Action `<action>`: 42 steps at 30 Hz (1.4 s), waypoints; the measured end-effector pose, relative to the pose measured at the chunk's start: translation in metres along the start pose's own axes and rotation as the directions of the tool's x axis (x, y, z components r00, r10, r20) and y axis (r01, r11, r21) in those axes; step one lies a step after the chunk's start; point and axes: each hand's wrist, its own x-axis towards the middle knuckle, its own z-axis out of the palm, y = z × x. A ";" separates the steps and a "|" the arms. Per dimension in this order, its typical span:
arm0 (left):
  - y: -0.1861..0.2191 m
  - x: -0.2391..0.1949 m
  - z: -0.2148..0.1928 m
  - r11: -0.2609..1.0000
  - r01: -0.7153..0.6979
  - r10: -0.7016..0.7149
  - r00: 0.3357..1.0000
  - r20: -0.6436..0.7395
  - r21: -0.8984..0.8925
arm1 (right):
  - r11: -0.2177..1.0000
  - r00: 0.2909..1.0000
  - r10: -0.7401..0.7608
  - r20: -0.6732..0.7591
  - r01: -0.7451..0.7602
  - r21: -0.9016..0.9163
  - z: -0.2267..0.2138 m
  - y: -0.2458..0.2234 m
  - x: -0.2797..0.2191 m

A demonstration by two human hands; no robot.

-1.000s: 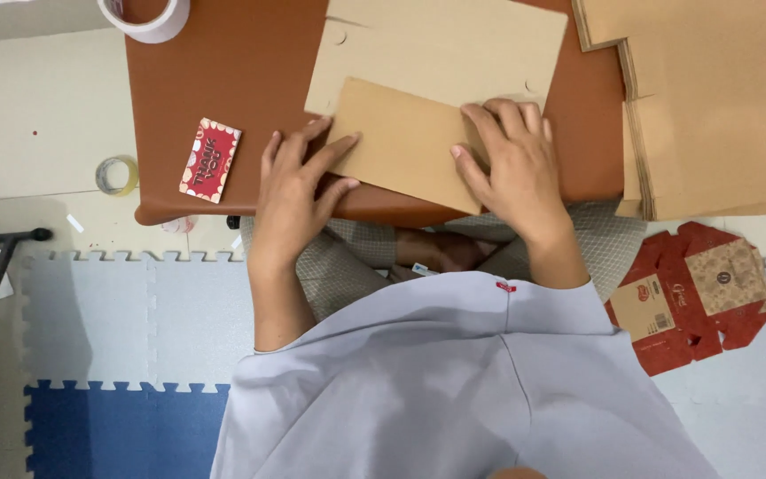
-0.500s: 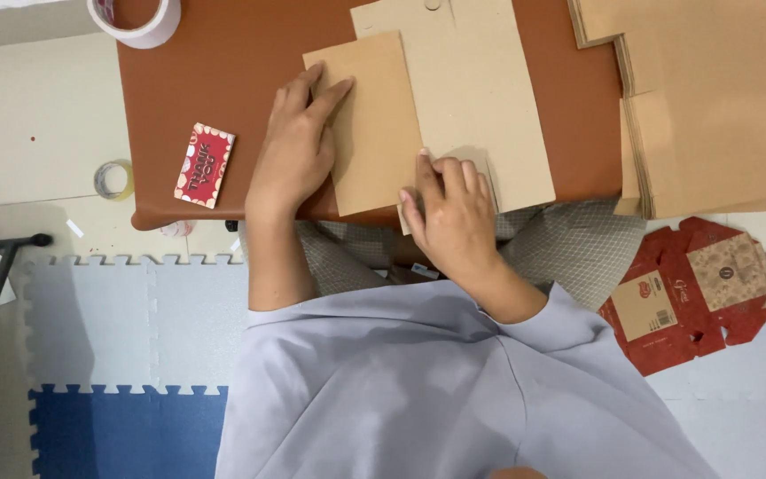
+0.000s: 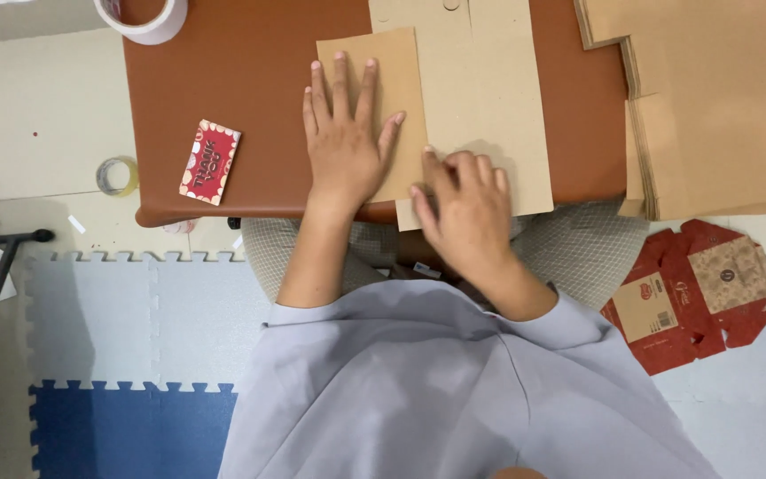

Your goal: Assembling a small cardboard box by folding its flaps and tucking them into place.

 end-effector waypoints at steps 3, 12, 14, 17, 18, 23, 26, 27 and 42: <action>0.007 0.005 -0.026 0.998 0.006 -0.020 0.978 0.207 0.069 | 0.985 0.991 0.127 0.039 -0.122 -0.123 -0.015 0.034 -0.003; 0.026 -0.002 -0.030 0.991 -0.132 0.124 0.966 0.225 0.018 | 0.946 0.958 0.279 -0.072 -0.287 -0.154 -0.010 0.076 -0.014; 0.025 -0.002 -0.032 0.990 -0.138 0.131 0.966 0.221 0.015 | 0.960 0.962 0.268 -0.061 -0.272 -0.072 -0.010 0.077 -0.012; 0.023 -0.003 -0.031 0.988 -0.151 0.146 0.968 0.206 0.007 | 0.942 0.961 0.278 -0.008 -0.271 0.196 -0.022 0.080 -0.006; 0.024 -0.003 -0.030 0.988 -0.154 0.151 0.969 0.196 0.002 | 0.884 0.957 0.287 0.039 -0.280 0.375 -0.028 0.082 -0.003; 0.024 -0.002 -0.033 0.988 -0.151 0.145 0.971 0.191 0.019 | 0.676 0.972 0.181 0.148 -0.232 0.699 -0.060 0.069 0.010; 0.024 -0.002 -0.035 0.992 -0.122 0.121 0.976 0.182 -0.006 | 0.659 0.922 -0.059 0.383 -0.252 0.708 -0.066 0.056 0.015; 0.023 -0.002 -0.035 0.993 -0.104 0.111 0.979 0.169 -0.053 | 0.692 0.838 -0.154 0.524 -0.287 0.662 -0.066 0.051 0.017; 0.022 -0.005 -0.038 0.972 -0.172 0.189 0.977 0.100 -0.159 | 0.991 0.815 -0.085 0.574 0.010 0.133 0.043 0.092 0.134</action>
